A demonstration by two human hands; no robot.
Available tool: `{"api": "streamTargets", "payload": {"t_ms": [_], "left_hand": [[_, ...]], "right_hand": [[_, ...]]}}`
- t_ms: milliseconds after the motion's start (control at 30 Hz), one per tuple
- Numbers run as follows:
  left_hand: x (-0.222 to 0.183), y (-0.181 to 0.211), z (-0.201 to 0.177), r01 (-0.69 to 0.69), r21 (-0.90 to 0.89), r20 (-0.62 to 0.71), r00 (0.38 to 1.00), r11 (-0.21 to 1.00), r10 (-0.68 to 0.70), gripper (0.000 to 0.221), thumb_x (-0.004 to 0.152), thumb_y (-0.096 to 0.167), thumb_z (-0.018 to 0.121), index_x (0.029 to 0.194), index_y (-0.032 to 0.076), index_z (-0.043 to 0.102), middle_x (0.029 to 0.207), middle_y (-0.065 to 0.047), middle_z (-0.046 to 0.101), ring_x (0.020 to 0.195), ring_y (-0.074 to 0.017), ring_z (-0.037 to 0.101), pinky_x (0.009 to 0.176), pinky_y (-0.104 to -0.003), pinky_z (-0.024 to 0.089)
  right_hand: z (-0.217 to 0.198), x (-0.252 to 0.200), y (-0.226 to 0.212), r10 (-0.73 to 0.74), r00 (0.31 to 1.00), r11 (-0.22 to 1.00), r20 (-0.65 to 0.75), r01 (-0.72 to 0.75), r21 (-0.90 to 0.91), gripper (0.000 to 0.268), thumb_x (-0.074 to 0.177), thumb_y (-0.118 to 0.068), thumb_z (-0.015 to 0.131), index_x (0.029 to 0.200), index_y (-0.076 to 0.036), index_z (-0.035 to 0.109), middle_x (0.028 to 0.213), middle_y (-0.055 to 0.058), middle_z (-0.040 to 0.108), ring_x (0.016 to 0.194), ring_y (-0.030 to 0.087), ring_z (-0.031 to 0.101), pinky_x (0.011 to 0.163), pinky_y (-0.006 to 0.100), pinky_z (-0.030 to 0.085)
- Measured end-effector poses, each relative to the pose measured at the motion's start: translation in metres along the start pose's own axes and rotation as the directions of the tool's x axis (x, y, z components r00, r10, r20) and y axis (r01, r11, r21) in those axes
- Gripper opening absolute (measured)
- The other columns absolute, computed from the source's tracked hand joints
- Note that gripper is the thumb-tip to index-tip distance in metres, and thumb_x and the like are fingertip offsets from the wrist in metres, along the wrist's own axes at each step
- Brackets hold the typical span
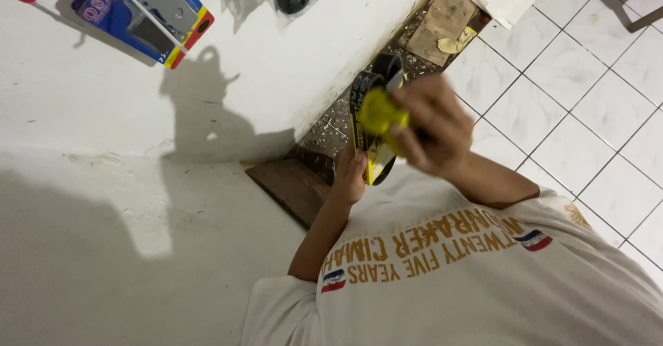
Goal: Cleaning a motorcycle scooter belt with a yellow cloth.
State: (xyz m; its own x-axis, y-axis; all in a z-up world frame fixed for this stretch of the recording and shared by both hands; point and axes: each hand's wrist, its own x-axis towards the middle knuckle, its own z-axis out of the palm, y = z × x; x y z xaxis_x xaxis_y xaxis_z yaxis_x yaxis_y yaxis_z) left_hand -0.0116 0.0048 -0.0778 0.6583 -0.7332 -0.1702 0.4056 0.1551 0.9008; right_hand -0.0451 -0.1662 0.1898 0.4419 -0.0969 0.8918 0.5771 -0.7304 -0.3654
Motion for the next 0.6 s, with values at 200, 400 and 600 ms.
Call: {"api": "streamTargets", "payload": {"t_ms": [200,400,600], "left_hand": [[-0.006,0.033,0.011,-0.295,-0.159,0.219,0.92,0.942,0.325,0.068,0.114,0.044,0.043,0.163,-0.002,0.031,0.152,-0.009,0.054,0.135,-0.0171,0.055,0.113,-0.032,0.046],[0.001,0.047,0.013,-0.237,-0.246,0.158,0.947,0.94,0.28,0.068,0.111,0.045,0.043,0.16,-0.001,0.031,0.153,-0.01,0.052,0.139,-0.0205,0.051,0.116,-0.036,0.042],[0.003,0.052,0.008,-0.33,-0.281,0.159,0.91,0.901,0.383,0.065,0.112,0.04,0.045,0.161,0.0,0.034,0.154,-0.011,0.051,0.14,-0.0214,0.049,0.118,-0.037,0.04]], "right_hand": [[-0.015,0.012,0.012,0.331,0.937,0.91,-0.115,-0.349,-0.225,0.032,0.101,0.001,0.07,0.131,0.013,0.067,0.115,0.027,0.068,0.09,0.028,0.064,0.074,0.031,0.052],[-0.003,0.014,-0.018,-0.043,0.985,0.999,0.17,0.037,0.036,0.035,0.094,-0.007,0.075,0.123,0.009,0.065,0.105,0.022,0.066,0.093,0.032,0.066,0.081,0.041,0.055],[-0.013,0.017,0.007,0.328,0.942,0.924,-0.072,-0.335,-0.184,0.031,0.103,-0.005,0.069,0.13,0.009,0.066,0.116,0.023,0.068,0.1,0.031,0.069,0.081,0.034,0.055]]}}
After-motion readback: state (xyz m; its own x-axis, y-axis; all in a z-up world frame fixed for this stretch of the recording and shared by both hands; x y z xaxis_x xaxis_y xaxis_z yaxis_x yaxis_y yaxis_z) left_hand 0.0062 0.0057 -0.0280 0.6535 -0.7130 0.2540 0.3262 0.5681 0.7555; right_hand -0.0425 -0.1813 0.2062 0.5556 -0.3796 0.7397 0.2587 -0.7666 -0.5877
